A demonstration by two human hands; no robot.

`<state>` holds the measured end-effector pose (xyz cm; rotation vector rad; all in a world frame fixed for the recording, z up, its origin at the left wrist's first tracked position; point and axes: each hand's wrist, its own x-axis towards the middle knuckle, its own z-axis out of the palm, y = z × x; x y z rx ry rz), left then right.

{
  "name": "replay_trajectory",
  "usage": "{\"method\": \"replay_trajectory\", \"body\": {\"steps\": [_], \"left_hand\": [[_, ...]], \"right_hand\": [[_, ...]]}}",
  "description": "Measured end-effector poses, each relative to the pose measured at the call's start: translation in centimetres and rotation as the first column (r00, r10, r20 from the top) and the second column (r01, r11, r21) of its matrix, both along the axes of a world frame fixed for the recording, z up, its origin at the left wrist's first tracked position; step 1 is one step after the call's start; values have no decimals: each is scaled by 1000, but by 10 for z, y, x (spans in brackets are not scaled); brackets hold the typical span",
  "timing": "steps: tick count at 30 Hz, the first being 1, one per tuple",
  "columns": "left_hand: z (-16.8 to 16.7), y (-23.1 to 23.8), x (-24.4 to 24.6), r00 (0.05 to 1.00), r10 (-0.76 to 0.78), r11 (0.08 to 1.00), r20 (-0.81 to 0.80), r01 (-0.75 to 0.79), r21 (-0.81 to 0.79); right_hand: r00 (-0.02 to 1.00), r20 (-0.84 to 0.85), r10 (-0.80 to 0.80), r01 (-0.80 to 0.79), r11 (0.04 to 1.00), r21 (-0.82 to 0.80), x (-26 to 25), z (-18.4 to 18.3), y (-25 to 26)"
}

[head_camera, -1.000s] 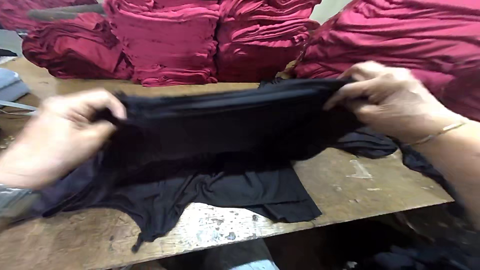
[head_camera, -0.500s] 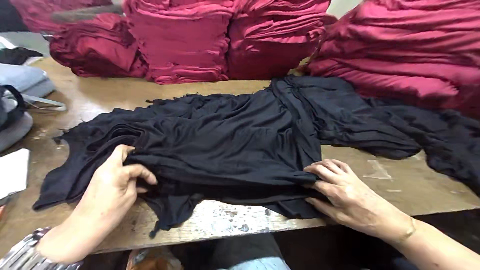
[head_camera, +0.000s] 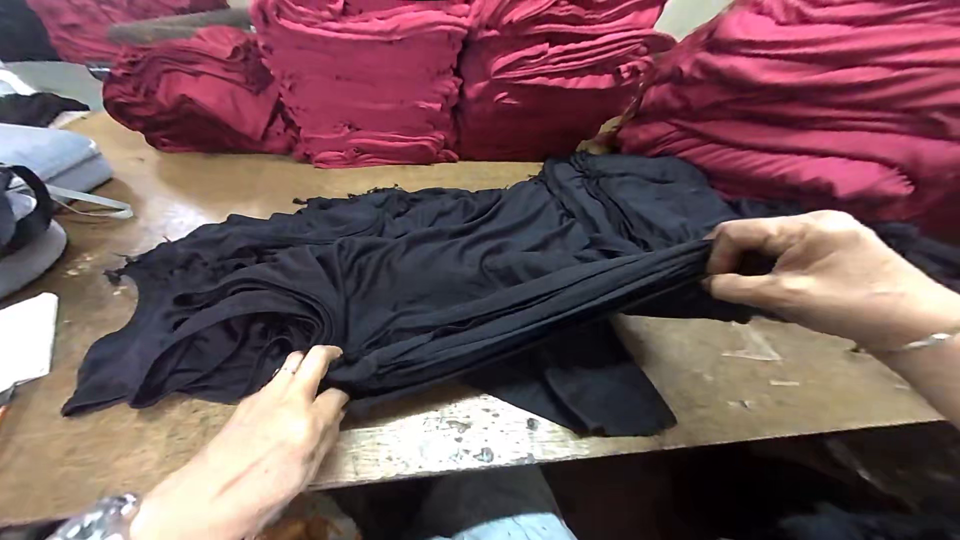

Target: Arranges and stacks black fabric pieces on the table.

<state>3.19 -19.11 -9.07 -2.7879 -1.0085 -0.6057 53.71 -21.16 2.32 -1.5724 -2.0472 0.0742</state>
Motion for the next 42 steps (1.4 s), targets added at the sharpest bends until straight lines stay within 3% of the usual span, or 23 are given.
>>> {"method": "replay_trajectory", "body": {"steps": [3,6,7,9,11,14,16,19,22,26,29,32,34,38,40,42], "left_hand": [[31,20,-11,1000,-15,995,-1,14,-101],[84,46,-13,982,184,903,41,-152,-402],[101,58,-12,960,262,881,98,-196,-431],[132,80,-4,902,347,900,256,-243,-362],[150,99,9,894,275,960,355,-271,-61],[134,108,18,960,-34,975,277,-28,219],[95,97,9,979,-130,987,155,112,117],[33,71,-10,987,-148,985,55,152,-82],[0,61,-27,993,-120,992,6,120,-31],[12,73,-32,995,-98,995,7,99,-33],[56,81,-31,995,-96,958,-3,91,-272],[105,100,-32,996,-82,877,44,93,-471],[117,109,-24,1000,-8,883,-18,-1,-469],[76,115,14,957,270,917,-105,-289,-277],[56,120,22,953,301,937,23,-291,-193],[42,121,17,967,203,971,154,-179,-158]], "right_hand": [[989,92,113,-114,993,14,-6,-4,6],[944,244,222,-262,954,148,4,-15,18],[939,272,209,-265,946,188,4,-12,19],[941,316,117,-212,934,288,-5,-1,19],[941,339,7,-143,914,379,-18,6,13],[928,371,32,-173,919,354,-33,-16,-14],[914,387,122,-227,944,240,-33,-54,-34],[924,333,186,-199,980,5,-32,-104,-67],[914,365,178,-201,979,27,-38,-114,-72],[911,358,205,-267,954,132,-38,-116,-54],[968,148,205,-201,979,-38,-20,-79,-38],[982,-177,65,-108,964,-245,-1,-30,-21],[971,-238,-10,-68,945,-320,-3,-23,-3],[997,-8,-71,61,907,-417,-14,-61,36],[996,53,-73,88,922,-378,-9,-69,45],[996,70,-49,70,941,-331,-2,-73,44]]}}
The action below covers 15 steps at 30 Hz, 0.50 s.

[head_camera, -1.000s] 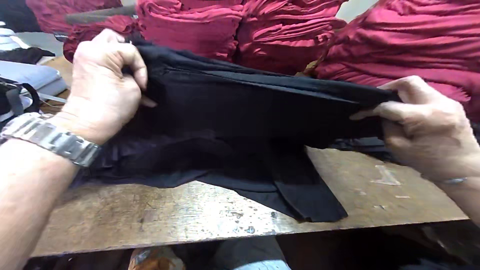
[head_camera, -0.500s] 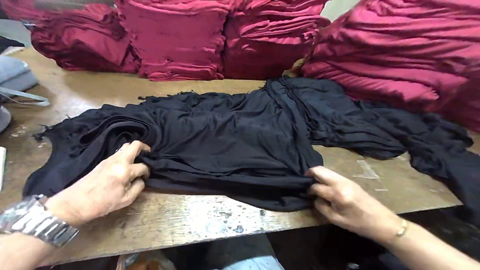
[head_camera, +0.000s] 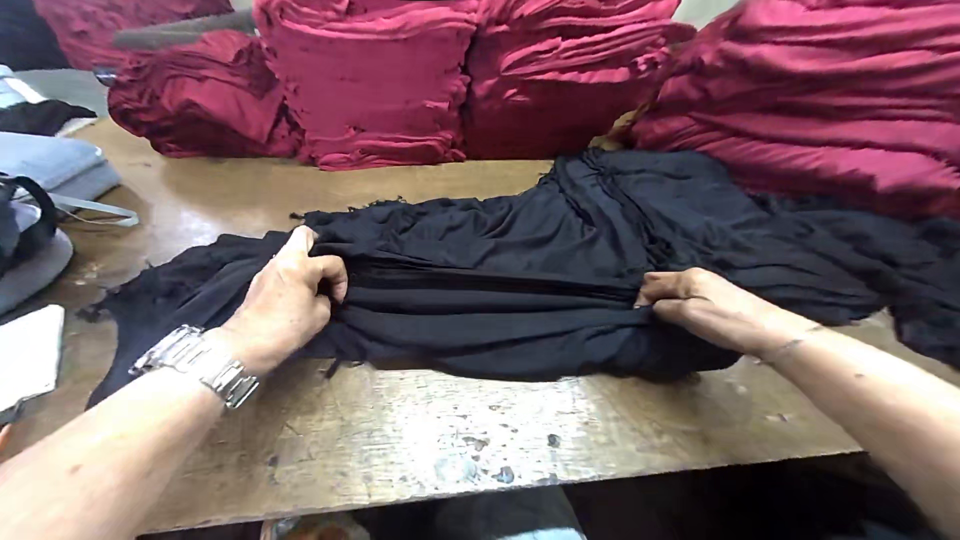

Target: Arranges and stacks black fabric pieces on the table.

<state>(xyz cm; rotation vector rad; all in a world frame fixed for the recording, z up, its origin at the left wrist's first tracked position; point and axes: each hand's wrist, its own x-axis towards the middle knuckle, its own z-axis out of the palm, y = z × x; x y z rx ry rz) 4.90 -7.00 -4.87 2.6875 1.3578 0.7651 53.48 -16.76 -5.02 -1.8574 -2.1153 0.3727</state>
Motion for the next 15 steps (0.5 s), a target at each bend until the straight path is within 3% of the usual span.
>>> {"method": "replay_trajectory", "body": {"steps": [3,7,11,15], "left_hand": [[-9,-8,-12,988,-145,989,48,143,37],[-18,-43,-13,987,-130,992,-96,130,-1],[-46,-57,-8,989,-148,972,14,143,188],[-48,-55,1,981,-133,975,143,103,196]], "right_hand": [[1000,0,24,-24,994,103,2,-4,-3],[997,70,35,-46,984,171,4,-15,-4],[996,84,10,-27,978,206,2,-17,-1],[995,95,-11,-9,980,201,0,-13,-1]]}}
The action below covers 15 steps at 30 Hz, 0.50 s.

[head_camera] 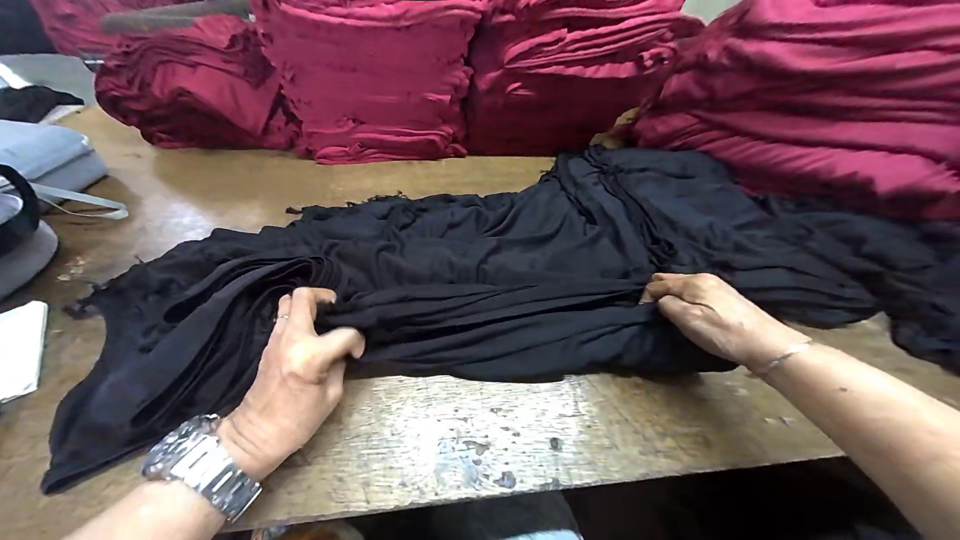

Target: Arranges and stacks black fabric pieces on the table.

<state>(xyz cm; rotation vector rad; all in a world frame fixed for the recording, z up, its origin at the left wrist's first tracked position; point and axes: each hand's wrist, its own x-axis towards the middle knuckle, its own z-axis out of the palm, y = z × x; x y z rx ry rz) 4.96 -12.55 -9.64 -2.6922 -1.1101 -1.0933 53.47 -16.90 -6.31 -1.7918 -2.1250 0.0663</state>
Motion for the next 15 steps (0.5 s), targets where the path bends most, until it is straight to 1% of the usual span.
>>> {"method": "replay_trajectory", "body": {"steps": [1,3,5,7,8,10,11,13,15], "left_hand": [[7,5,1,999,3,999,34,-1,-49],[27,21,-3,996,-10,977,85,28,-213],[46,42,-11,997,-52,935,59,69,-347],[57,53,-13,995,-98,916,-5,89,-391],[58,53,-11,994,-102,919,-47,76,-388],[53,47,-3,991,-67,938,-117,23,-346],[48,42,1,992,-40,949,-119,1,-314],[35,40,5,991,23,981,-128,-47,-187],[25,41,5,986,21,997,-167,-33,-74]], "right_hand": [[1000,3,-11,11,1000,-8,0,2,1],[999,-25,-20,20,999,-26,3,7,7],[998,-66,-21,18,999,-41,11,10,16],[996,-84,-22,16,997,-76,11,16,21],[995,-94,-29,20,995,-98,7,19,21],[996,-92,-21,13,996,-91,7,17,23],[994,-104,-24,14,995,-95,9,15,24],[989,-143,-40,22,992,-125,10,12,23],[975,-207,-75,37,982,-184,9,14,20]]}}
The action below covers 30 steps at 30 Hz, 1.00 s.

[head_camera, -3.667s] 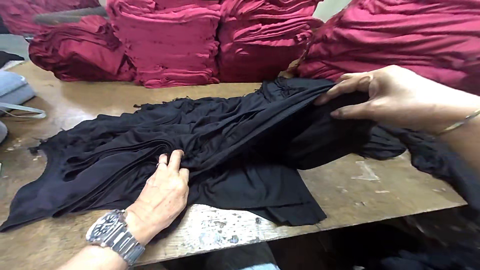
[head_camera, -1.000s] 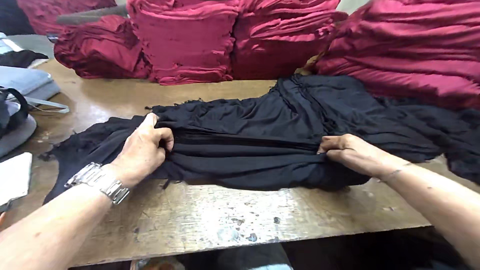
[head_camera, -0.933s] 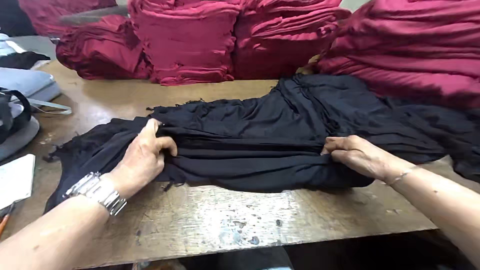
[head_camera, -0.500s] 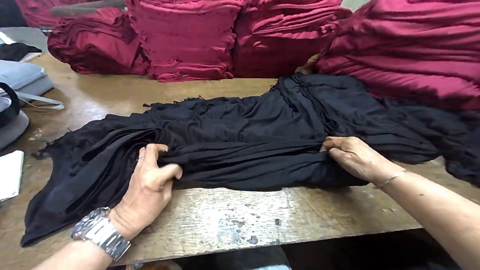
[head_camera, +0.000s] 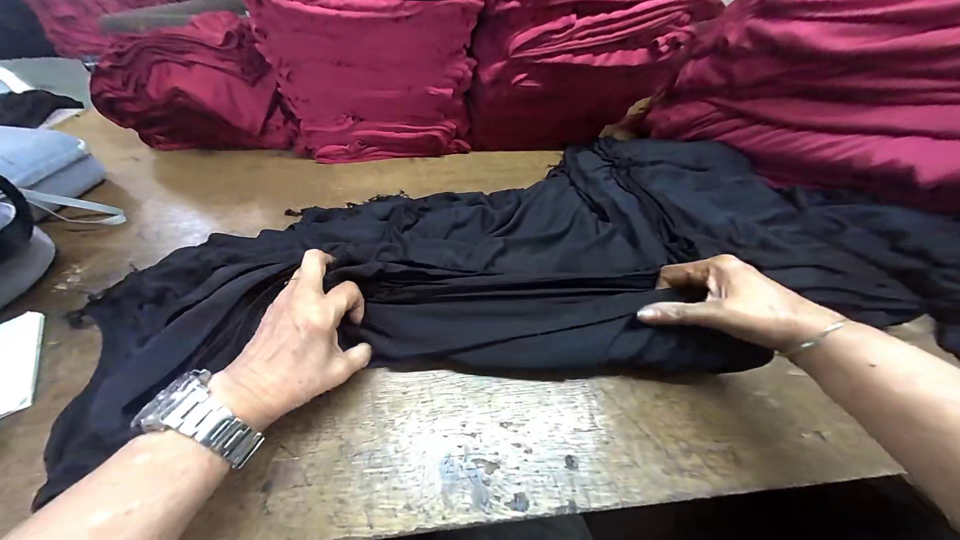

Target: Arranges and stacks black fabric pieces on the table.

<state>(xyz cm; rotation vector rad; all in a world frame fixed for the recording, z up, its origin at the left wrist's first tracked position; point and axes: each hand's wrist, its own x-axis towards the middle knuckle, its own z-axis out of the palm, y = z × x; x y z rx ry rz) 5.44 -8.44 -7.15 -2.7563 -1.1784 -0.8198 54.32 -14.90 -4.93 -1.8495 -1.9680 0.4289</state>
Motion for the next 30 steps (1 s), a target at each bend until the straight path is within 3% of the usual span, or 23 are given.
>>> {"method": "replay_trajectory", "body": {"steps": [3,7,10,14,18,20,21,23,25,27,30], "left_hand": [[-3,2,-6,991,-52,994,-120,63,93],[-7,5,-11,991,-75,976,-112,96,195],[0,10,-14,989,-135,983,-56,140,117],[45,16,-31,965,-196,949,176,231,-213],[114,25,-65,892,-352,903,285,403,-148],[143,17,-72,873,-351,917,340,393,-63],[150,7,-72,884,-334,932,328,361,-24],[149,-11,-78,936,-321,947,142,316,56],[131,-30,-74,961,-270,959,-62,274,68],[121,-42,-70,960,-232,971,-157,238,20],[161,-36,-78,942,-287,933,-175,316,171]], "right_hand": [[998,55,-18,21,999,-43,-2,3,-2],[995,79,58,-54,998,-43,2,8,-3],[988,58,145,-144,989,-19,4,15,-8],[983,9,182,-182,981,65,8,45,-15],[961,148,232,-272,885,378,15,109,-25],[965,184,187,-255,832,492,15,136,-38],[965,196,173,-252,817,518,7,143,-46],[940,293,177,-309,803,509,-14,136,-57],[906,372,201,-351,848,397,-27,122,-62],[885,438,160,-305,909,285,-37,128,-67],[821,569,45,-313,869,383,-28,170,-74]]}}
